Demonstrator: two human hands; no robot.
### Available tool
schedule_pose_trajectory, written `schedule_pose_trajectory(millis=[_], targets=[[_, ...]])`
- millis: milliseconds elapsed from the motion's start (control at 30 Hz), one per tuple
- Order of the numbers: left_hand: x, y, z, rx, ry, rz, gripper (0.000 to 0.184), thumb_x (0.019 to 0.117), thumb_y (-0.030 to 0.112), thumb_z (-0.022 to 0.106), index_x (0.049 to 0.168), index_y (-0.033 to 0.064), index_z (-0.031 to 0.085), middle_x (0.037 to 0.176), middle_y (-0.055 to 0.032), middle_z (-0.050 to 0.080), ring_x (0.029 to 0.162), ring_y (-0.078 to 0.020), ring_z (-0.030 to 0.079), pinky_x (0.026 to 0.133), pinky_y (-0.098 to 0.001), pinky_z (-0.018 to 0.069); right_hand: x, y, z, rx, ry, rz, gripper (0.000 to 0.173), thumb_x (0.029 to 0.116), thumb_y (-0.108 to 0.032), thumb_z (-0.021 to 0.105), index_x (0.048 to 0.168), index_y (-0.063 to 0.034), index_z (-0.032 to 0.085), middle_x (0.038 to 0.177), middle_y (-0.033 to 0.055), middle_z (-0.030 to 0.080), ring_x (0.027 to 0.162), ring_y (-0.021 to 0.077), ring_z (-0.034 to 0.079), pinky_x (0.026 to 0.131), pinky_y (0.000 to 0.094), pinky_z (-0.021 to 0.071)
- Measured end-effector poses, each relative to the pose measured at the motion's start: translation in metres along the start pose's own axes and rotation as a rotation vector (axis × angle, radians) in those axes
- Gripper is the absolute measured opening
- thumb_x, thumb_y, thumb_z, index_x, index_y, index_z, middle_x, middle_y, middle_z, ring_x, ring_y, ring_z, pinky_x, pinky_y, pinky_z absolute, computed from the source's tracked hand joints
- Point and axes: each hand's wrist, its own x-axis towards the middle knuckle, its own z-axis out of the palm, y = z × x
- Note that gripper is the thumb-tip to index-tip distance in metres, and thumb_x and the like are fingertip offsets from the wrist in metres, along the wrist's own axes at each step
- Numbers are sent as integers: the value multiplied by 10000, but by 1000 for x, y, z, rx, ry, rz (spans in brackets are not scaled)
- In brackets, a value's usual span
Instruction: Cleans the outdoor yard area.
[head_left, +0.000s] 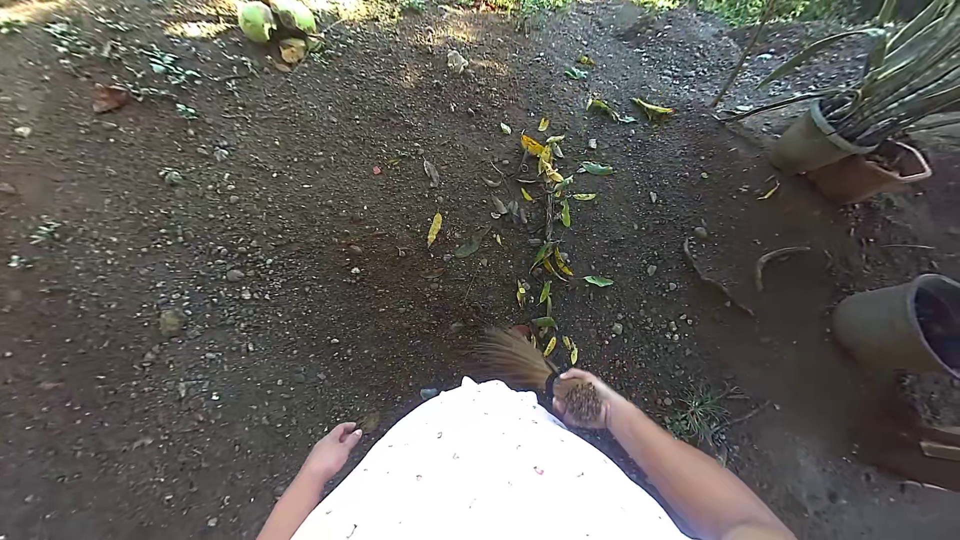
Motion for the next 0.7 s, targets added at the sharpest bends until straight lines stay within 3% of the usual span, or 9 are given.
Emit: schedule_pose_trajectory(millis=[133,233,333,400,467,533,600,667,700], targets=[[13,11,11,169,-121,41,445,1098,329,516,1461,74,545,1396,-208,626,1334,-355,582,1150,-562,409,-17,-67,-14,110,125,-350,343,1044,-376,387,999,-83,560,743,93,642,570,182,633,487,310,540],[25,13,16,206,-164,39,441,1095,336,520,1442,66,560,1388,-222,626,1332,-370,580,1143,-579,407,-5,-70,-29,13,264,-631,185,1042,-181,475,1140,-42,548,806,125,667,651,204,674,587,355,593],[28,32,10,222,-169,40,449,1104,311,505,1447,25,546,1414,-263,593,1362,-413,541,1157,-600,372,12,-40,-70,-327,527,-744,767,868,-33,717,1531,-83,336,1234,211,616,980,285,668,813,463,581],[24,50,1,214,-166,48,459,1111,303,486,1460,7,521,1438,-278,565,1382,-429,514,1161,-607,361,13,-13,-102,-418,708,-716,1013,736,37,801,1579,-120,261,1365,251,559,1112,356,644,879,538,568],[27,64,-5,195,-149,56,472,1113,308,480,1479,9,502,1466,-282,539,1404,-438,487,1170,-616,343,4,24,-135,-413,807,-639,1089,680,69,805,1588,-119,233,1383,275,540,1147,389,621,898,573,548],[35,72,-5,158,-123,66,469,1114,307,478,1482,18,499,1469,-286,533,1400,-445,487,1163,-628,344,-17,70,-161,-326,812,-550,1036,719,56,775,1587,-114,234,1362,268,548,1121,373,623,885,558,548],[42,75,-3,133,-111,80,469,1115,311,474,1489,30,494,1466,-280,537,1393,-440,496,1155,-636,349,-42,118,-170,-170,755,-456,792,891,-41,694,1569,-111,289,1207,203,628,960,271,660,802,455,567],[42,75,1,121,-120,84,464,1117,295,468,1497,29,482,1456,-277,546,1380,-429,511,1151,-622,358,-68,152,-155,26,665,-386,305,1029,-135,551,1310,-33,490,872,132,689,692,183,678,609,336,582],[40,73,5,118,-126,84,460,1116,291,471,1494,28,486,1441,-277,558,1363,-428,528,1141,-617,372,-87,154,-131,120,624,-340,182,1063,-150,469,1165,-11,530,774,117,677,621,170,668,551,303,570]])
